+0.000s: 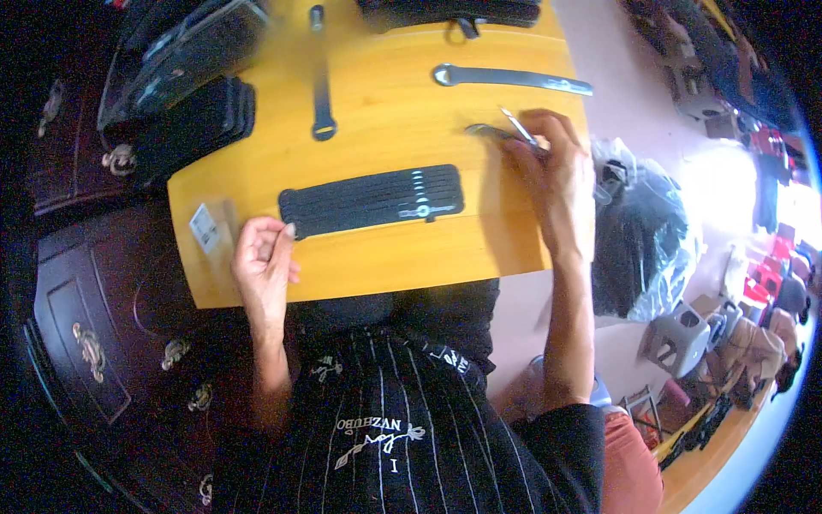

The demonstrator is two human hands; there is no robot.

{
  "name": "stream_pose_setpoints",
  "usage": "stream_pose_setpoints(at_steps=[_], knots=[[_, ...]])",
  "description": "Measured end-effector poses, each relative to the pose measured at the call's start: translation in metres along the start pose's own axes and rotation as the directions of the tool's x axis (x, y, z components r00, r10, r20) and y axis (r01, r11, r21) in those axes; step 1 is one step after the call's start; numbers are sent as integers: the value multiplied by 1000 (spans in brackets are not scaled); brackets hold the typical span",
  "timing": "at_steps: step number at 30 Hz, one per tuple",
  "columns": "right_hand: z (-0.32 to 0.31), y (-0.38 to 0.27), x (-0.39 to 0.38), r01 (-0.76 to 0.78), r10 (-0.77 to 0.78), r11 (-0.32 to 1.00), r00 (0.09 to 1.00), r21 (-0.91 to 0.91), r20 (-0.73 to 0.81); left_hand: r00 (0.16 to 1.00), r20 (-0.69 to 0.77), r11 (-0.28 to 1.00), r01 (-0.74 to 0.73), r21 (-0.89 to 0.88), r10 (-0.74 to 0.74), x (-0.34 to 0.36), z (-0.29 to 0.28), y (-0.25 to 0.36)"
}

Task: The person is using a small pointed tool to clear or widen holes in black leather straps at a workshop table.

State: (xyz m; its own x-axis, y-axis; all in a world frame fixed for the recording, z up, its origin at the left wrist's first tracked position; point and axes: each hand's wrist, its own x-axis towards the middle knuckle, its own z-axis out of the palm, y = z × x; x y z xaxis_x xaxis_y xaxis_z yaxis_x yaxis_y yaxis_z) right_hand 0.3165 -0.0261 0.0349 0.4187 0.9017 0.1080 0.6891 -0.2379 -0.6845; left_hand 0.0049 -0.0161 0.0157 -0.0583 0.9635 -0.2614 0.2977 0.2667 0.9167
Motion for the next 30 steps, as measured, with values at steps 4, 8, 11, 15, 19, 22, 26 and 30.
stream_pose_setpoints(at_steps=[4, 8, 11, 15, 19, 22, 26, 30], knots=[[-15, -4, -27, -86, 84, 996, 995, -38, -57, 1000, 11, 997, 20, -75, -19, 1, -8, -4], [-26, -44, -62, -106, 110, 994, 982, -33, 154, 997, 78, 996, -15, -83, 22, -18, -11, -2], [-6, -60, -86, 39, -61, 997, 936, 70, 345, 924, 336, 983, -167, -79, 184, -38, -6, 1], [10, -79, -99, -28, -49, 991, 843, 134, 535, 887, 396, 970, -191, -147, 235, -48, 4, 3], [16, -82, -102, 29, -114, 987, 817, 157, 566, 883, 431, 972, -100, -211, 185, -50, -3, -4], [14, -74, -101, 58, -109, 992, 841, 112, 530, 896, 422, 963, -21, -268, 137, -48, -12, -11], [3, -55, -94, 12, -19, 1000, 874, 18, 485, 924, 380, 924, 112, -365, 38, -39, -24, -17], [-6, -39, -84, -155, 101, 985, 865, 69, 492, 943, 331, 906, 153, -396, -15, -34, -26, -18]])
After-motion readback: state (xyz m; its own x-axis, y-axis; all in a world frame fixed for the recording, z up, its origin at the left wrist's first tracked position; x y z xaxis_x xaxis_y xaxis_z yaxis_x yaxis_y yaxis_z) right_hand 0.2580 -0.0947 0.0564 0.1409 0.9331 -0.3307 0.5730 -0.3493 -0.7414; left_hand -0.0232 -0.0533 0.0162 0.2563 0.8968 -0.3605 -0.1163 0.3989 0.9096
